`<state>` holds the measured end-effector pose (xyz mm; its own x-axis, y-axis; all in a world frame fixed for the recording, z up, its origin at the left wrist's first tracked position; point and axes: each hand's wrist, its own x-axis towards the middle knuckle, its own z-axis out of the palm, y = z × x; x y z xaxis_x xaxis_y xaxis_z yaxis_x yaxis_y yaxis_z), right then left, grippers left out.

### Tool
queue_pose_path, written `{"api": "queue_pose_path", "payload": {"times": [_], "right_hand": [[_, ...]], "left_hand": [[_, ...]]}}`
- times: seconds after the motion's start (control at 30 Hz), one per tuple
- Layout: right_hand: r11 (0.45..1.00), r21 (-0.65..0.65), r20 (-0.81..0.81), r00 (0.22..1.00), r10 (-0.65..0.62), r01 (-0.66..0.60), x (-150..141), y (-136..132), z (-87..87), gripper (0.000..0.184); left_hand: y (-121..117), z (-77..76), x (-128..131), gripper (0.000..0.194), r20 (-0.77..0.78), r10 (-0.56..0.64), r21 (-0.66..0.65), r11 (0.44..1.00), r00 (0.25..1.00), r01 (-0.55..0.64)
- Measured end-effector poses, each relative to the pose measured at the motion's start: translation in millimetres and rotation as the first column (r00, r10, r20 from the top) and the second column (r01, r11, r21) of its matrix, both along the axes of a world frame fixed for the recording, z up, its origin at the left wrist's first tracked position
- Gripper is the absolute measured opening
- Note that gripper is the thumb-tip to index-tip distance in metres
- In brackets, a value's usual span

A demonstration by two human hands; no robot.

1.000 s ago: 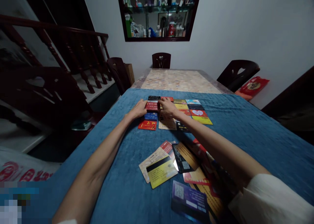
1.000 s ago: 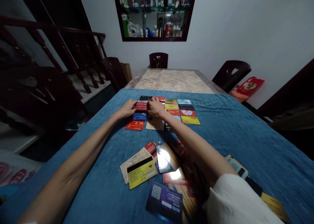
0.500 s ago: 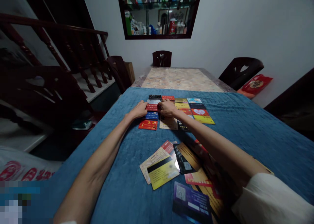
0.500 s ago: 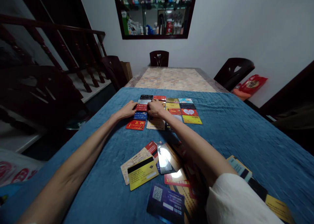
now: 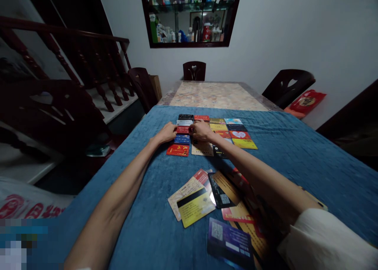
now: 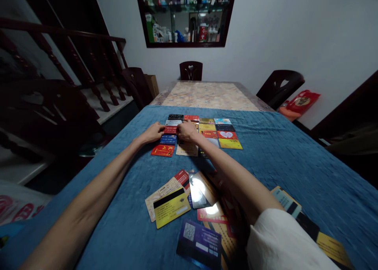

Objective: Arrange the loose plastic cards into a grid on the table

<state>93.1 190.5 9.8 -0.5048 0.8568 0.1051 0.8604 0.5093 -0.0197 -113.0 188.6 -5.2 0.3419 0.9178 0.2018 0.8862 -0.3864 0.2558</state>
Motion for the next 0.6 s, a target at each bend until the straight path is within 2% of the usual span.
{"api": "queue_pose_path", "payload": {"times": [0.6], "right_hand": [[0.999, 0.04, -0.001, 1.0, 0.022, -0.022, 0.1, -5.9, 3.4, 0.029]], "left_hand": [[-0.8, -1.2, -1.5, 0.025, -0.013, -0.013, 0.031, 0.999, 1.0, 0.013]]}}
